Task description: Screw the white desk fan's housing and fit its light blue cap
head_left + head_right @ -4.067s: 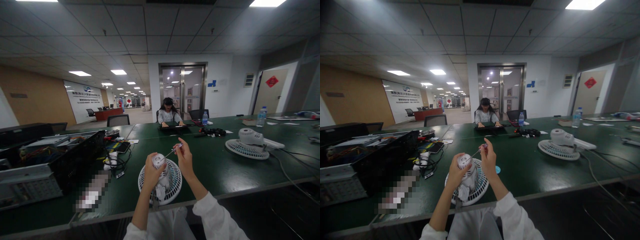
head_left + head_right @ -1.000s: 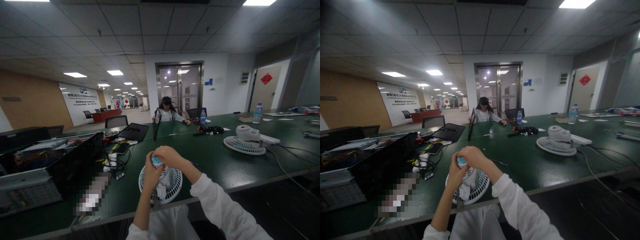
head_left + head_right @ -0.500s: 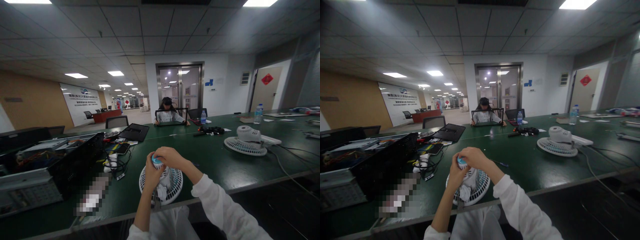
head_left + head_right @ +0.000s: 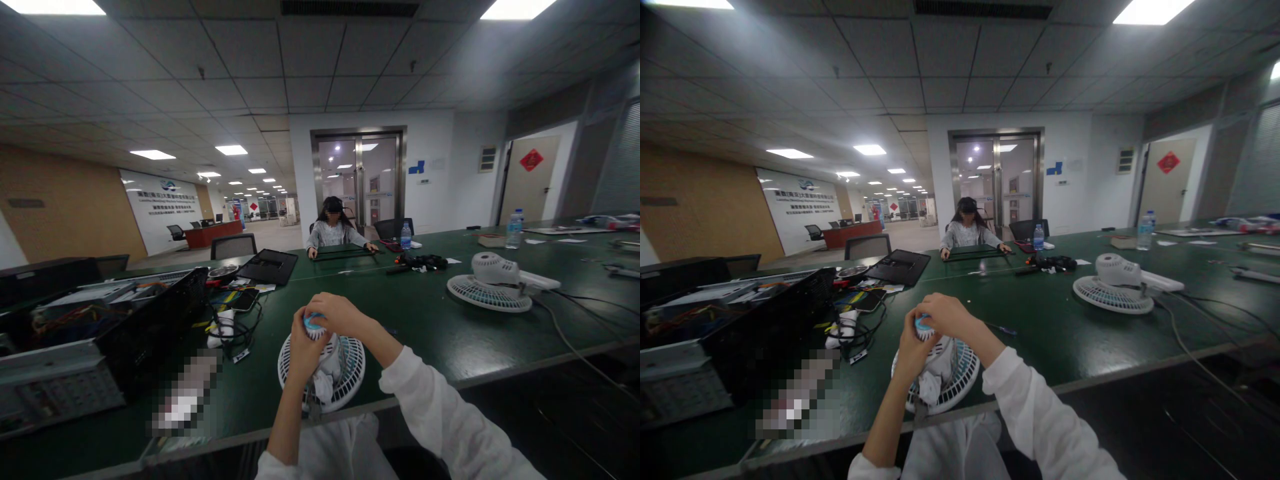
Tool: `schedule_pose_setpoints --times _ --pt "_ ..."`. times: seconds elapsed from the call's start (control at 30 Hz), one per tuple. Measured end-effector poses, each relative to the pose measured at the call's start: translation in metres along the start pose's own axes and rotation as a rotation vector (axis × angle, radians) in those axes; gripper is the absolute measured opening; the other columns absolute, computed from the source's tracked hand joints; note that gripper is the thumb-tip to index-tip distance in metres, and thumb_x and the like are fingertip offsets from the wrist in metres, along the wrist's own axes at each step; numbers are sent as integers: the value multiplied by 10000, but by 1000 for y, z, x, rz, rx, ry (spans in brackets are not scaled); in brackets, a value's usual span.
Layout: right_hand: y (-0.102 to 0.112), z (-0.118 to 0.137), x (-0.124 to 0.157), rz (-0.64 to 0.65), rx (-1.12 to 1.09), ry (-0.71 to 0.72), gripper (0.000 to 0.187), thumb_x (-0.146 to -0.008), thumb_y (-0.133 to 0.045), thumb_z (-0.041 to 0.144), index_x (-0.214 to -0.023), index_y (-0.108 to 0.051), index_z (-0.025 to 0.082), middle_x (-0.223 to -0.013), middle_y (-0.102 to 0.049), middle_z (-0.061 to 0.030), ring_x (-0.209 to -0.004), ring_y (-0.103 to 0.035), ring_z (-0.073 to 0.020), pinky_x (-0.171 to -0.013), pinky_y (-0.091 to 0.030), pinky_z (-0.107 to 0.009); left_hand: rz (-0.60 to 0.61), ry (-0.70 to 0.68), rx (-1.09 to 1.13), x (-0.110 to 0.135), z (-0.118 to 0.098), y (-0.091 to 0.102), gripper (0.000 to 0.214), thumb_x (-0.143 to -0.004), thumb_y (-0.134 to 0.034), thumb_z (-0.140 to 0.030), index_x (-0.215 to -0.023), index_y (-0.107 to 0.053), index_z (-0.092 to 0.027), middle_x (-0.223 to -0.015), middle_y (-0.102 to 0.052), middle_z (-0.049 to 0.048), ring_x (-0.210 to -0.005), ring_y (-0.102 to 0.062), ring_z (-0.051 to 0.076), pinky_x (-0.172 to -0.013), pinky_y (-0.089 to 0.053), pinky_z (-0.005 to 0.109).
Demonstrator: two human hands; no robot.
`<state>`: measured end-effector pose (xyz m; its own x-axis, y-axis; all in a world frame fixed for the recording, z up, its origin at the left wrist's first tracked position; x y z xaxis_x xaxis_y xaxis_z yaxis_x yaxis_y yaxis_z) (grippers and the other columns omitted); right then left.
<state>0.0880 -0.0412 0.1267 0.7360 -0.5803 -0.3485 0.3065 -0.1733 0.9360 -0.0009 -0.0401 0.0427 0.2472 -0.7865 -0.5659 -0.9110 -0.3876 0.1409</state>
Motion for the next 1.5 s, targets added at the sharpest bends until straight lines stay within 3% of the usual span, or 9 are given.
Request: schedule_pose_setpoints --times 0.33,0.5,0.7,0.93,1.1,1.2,1.33,1.5 --pt "-5 1 -6 11 192 -146 210 -873 -500 277 -983 -616 141 -992 -664 -101 -950 -611 -230 -796 -428 -327 2 8 10 2 -2 -1 571 -611 -670 -217 -1134 -444 -186 -1164 -539 86 -1109 -498 244 -980 -356 407" --pt "-4 1 -8 -17 188 -270 221 -846 -478 255 -995 -597 143 -983 -684 -111 -928 -641 -232 -780 -451 -320 15 -4 41 2 -6 -2 600 -592 -682 -229 -1142 -448 -175 -1170 -536 93 -1114 -492 253 -987 -348 412" --pt "-4 0 -8 -35 194 -394 252 -834 -458 239 -1054 -538 145 -904 -688 -154 -849 -671 -280 -650 -483 -334 14 16 66 2 -5 -3 615 -573 -678 -200 -1145 -452 -180 -1166 -546 82 -1106 -507 250 -978 -361 397" --pt "-6 -3 -8 -74 137 -572 250 -864 -398 164 -1080 -519 132 -927 -681 -172 -868 -674 -267 -669 -488 -338 24 28 60 4 -4 -4 633 -578 -668 -198 -1168 -442 -174 -1143 -566 85 -1071 -527 254 -937 -393 400" --pt "4 -11 -1 -82 57 -468 224 -884 -427 239 -1036 -583 186 -948 -684 -113 -890 -653 -237 -715 -465 -323 -1 25 37 3 -3 -1 587 -602 -690 -237 -1140 -462 -185 -1124 -567 77 -1064 -531 246 -936 -394 402" --pt "11 -12 2 -100 -23 -300 221 -826 -500 151 -1001 -632 180 -972 -673 -80 -928 -623 -194 -778 -443 -289 -13 19 29 2 -1 1 584 -605 -706 -275 -1129 -462 -193 -1124 -560 74 -1059 -534 242 -932 -400 403" --pt "9 -9 1 -9 -113 -79 192 -775 -592 118 -947 -677 138 -1014 -670 -83 -993 -587 -183 -878 -404 -286 3 16 5 2 0 1 565 -625 -694 -280 -1129 -457 -186 -1124 -556 85 -1072 -526 247 -936 -396 410" --pt "5 -11 -1 36 -119 -37 190 -780 -639 178 -957 -681 124 -992 -674 -85 -949 -594 -177 -843 -407 -271 1 31 6 2 0 1 563 -624 -694 -282 -1128 -460 -192 -1112 -560 76 -1047 -540 240 -924 -404 401"
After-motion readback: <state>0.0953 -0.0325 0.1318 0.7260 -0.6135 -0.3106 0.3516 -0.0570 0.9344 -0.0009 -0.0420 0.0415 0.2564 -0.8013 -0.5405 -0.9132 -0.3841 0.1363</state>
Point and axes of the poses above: each hand's wrist, its own x-axis away from the middle knuckle, its own y-axis out of the back of the hand, z = x × y, the point moved 6 cm from there along -x, towards the middle knuckle
